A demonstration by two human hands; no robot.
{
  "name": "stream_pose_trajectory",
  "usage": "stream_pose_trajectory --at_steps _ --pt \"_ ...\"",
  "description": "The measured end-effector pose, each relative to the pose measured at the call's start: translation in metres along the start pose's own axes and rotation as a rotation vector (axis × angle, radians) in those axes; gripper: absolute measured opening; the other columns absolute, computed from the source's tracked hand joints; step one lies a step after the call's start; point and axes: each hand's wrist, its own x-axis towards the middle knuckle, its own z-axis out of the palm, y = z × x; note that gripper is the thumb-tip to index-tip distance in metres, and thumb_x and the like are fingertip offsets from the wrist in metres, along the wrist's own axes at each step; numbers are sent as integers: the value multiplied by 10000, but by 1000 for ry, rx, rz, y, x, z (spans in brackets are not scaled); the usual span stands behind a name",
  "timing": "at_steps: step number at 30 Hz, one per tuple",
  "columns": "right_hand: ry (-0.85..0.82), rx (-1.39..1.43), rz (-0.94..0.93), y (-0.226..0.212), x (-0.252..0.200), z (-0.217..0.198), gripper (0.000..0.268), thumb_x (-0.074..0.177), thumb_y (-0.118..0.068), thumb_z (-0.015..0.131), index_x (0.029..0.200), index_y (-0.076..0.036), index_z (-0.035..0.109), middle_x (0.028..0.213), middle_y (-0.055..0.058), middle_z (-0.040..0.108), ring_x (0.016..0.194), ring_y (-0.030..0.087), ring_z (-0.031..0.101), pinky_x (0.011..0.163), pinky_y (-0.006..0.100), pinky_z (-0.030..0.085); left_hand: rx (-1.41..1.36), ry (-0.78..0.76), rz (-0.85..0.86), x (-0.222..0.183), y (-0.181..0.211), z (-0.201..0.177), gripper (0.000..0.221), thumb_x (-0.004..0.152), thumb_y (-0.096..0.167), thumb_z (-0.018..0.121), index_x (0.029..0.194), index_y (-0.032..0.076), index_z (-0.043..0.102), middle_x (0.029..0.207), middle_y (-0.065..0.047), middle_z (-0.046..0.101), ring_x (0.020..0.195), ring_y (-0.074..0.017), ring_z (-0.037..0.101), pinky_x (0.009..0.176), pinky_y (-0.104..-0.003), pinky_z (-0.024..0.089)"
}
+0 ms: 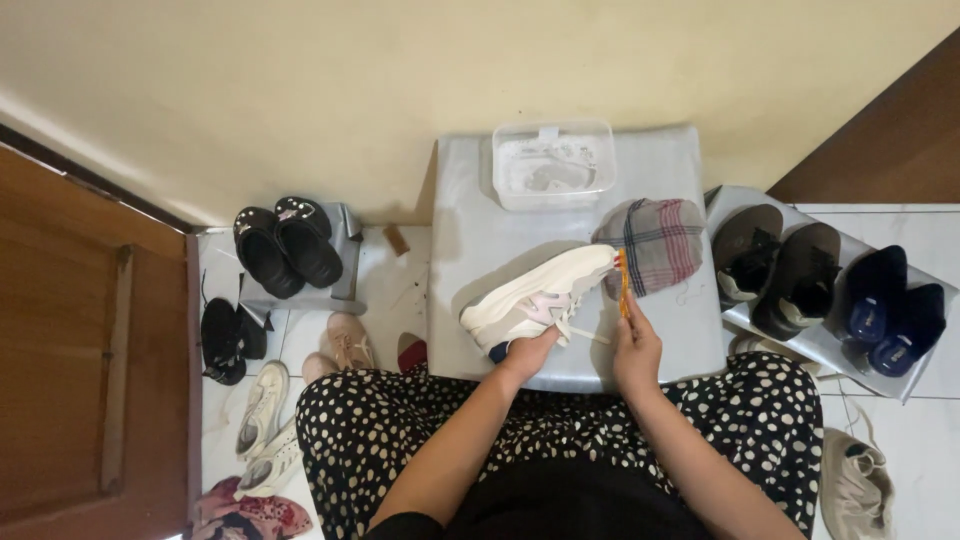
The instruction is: A person is cleaning a white sneaker using a toothbrush and a cleaning solution in a container.
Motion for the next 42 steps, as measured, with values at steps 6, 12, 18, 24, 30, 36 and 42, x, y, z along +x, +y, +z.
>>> stream_pose_trajectory --at_steps 6,12,18,24,30,36,42 --pt "-137 -251 -246 48 -18 7 363 971 -92 662 1297 -235 729 965 6 734 941 204 711 880 342 545 -34 5 -32 37 -48 6 978 741 749 752 1375 15 626 1456 -195 552 1398 -276 479 1171 -428 385" --pt "-21 -168 -312 -1 -6 -4 523 968 96 563 1462 -74 580 997 269 671 985 450 671 921 518 518 -165 7 32 44 -54 8 917 728 664 821 1305 -30 657 1415 -246 572 1385 -319 489 1167 -456 374" --pt "-226 -351 -382 64 -16 9 532 938 -23 614 1403 -276 659 928 60 661 935 304 693 878 416 543 -225 37 43 46 -51 8 815 732 617 838 1239 -7 701 1361 -225 621 1349 -285 531 1136 -443 408" --pt "-75 -413 -393 49 14 -3 597 952 8 588 1482 -266 594 888 122 641 867 329 678 846 408 539 -905 54 158 20 -1 2 546 798 32 810 1269 -140 595 1216 -137 525 1114 -218 526 982 -401 447" --pt "-211 -376 -359 31 0 17 611 895 26 602 1430 -267 629 898 115 646 887 335 677 859 430 532 -968 -62 204 44 -14 -10 471 822 -31 756 1257 -105 592 1227 -78 523 1122 -197 553 988 -391 462" --pt "-113 -448 -381 12 19 15 534 898 33 614 1372 -204 683 875 143 647 888 381 668 852 476 537 -955 -155 244 58 -24 -21 555 887 13 742 1382 -104 521 1418 -101 487 1294 -205 510 1095 -446 413" --pt "-130 -310 -333 -29 12 19 328 946 21 567 1223 -58 722 939 249 664 959 467 645 903 515 495 -976 -205 268 91 -42 -24 557 911 18 708 1416 -82 496 1456 -123 499 1317 -230 525 1115 -445 421"
